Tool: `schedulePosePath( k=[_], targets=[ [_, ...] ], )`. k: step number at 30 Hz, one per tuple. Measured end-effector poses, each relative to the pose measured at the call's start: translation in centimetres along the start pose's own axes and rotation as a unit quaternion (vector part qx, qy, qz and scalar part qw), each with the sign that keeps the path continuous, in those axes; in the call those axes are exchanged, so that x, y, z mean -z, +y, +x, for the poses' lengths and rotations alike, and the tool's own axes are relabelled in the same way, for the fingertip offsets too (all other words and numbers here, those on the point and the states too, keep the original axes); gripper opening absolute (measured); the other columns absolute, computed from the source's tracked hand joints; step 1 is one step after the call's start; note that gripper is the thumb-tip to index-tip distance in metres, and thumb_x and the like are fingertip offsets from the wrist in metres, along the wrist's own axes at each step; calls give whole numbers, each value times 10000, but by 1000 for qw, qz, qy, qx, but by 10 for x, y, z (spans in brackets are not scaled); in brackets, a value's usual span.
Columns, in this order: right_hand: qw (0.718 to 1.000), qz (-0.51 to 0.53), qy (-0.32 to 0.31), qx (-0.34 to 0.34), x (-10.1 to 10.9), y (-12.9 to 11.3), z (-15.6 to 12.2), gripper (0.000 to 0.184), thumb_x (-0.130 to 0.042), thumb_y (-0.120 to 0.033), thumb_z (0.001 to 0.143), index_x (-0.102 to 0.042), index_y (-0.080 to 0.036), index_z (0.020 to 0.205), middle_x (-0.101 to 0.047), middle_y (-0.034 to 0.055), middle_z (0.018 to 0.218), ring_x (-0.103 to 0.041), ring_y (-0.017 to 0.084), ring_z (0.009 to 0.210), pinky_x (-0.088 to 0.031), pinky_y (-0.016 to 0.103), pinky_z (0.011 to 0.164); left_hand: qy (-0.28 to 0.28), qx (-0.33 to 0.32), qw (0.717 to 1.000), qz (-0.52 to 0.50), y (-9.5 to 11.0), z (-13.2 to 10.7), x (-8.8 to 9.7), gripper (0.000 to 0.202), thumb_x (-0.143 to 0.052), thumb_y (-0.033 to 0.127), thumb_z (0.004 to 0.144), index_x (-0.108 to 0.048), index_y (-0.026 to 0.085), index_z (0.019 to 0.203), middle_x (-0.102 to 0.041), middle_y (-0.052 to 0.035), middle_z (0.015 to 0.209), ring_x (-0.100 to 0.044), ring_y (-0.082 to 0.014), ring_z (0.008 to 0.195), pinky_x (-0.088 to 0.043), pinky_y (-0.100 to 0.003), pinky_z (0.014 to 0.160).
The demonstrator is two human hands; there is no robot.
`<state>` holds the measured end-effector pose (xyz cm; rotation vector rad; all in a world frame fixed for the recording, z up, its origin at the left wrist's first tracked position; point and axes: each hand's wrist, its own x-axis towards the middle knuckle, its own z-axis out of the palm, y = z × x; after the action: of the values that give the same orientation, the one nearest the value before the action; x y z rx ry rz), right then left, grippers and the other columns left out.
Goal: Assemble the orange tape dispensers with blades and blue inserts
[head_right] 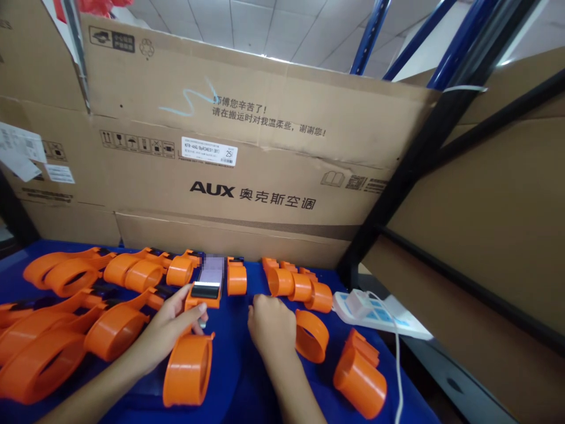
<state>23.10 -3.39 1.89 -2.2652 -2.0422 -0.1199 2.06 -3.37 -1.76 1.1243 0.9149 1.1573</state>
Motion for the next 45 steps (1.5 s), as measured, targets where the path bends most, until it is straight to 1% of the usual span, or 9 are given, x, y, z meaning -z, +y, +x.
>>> schedulePosePath(
  k=[3,6,8,13,19,25,31,38,45],
  targets=[
    [1000,-6,-7,7,-6,-5,-2,202,-555,-276,941,-711,-187,1035,-752,167,988,-722,339,944,-494,374,717,4,8,1000,-29,1,-1,-2,501,-791,428,752,-641,188,1165,-693,-21,773,-621,-151,567,-533,-303,614],
    [1000,-7,-18,16,-10,-10,-2,205,-557,-270,940,-727,-163,978,-752,189,969,-727,346,921,-494,375,710,7,9,999,-39,1,-1,-2,531,-806,419,734,-642,187,1182,-693,-16,753,-624,-156,567,-533,-303,609],
    [999,0,-23,26,-10,-12,-2,208,-548,-278,946,-731,-181,962,-758,170,967,-732,330,908,-491,364,707,7,6,999,-37,1,0,-2,537,-809,425,732,-643,184,1182,-694,-18,753,-627,-156,568,-531,-302,614],
    [999,15,-20,32,-11,-12,-1,225,-578,-288,929,-699,-209,1102,-754,143,1039,-716,317,982,-480,349,728,-8,-1,1000,-5,-2,3,2,524,-769,472,779,-623,180,1190,-695,-25,780,-637,-159,586,-531,-303,635],
    [998,32,-21,43,-12,-13,-3,163,-608,-294,900,-697,-201,1000,-750,133,1041,-705,297,962,-456,338,726,-13,0,1000,1,-4,4,2,514,-757,446,798,-597,189,1213,-684,-19,798,-625,-148,590,-518,-282,613],
    [996,47,-12,69,-9,-17,-7,167,-597,-202,842,-687,-192,983,-722,130,1063,-669,284,979,-430,327,745,-30,-3,1000,-2,-2,6,3,450,-740,418,815,-600,171,1165,-635,13,708,-554,-115,533,-450,-231,519],
    [993,61,6,104,-9,-17,-9,144,-578,-200,837,-684,-187,934,-688,130,1058,-646,278,971,-425,333,768,-26,-10,1000,-5,0,6,3,398,-721,409,833,-596,177,1131,-643,11,713,-542,-99,519,-436,-223,524],
    [969,154,-45,186,-9,-22,-16,250,-612,-396,886,-690,-231,1058,-686,91,1095,-639,256,998,-448,326,805,-24,-16,1000,-5,4,5,1,361,-729,384,826,-608,177,1096,-636,13,706,-536,-98,518,-445,-219,521],
    [959,156,-75,224,-21,-29,-18,243,-659,-307,832,-681,-215,1055,-681,98,1108,-632,263,1002,-443,323,803,-46,-14,999,6,-7,9,4,396,-727,384,832,-610,169,1143,-617,18,708,-530,-101,528,-449,-215,515]
  ],
)
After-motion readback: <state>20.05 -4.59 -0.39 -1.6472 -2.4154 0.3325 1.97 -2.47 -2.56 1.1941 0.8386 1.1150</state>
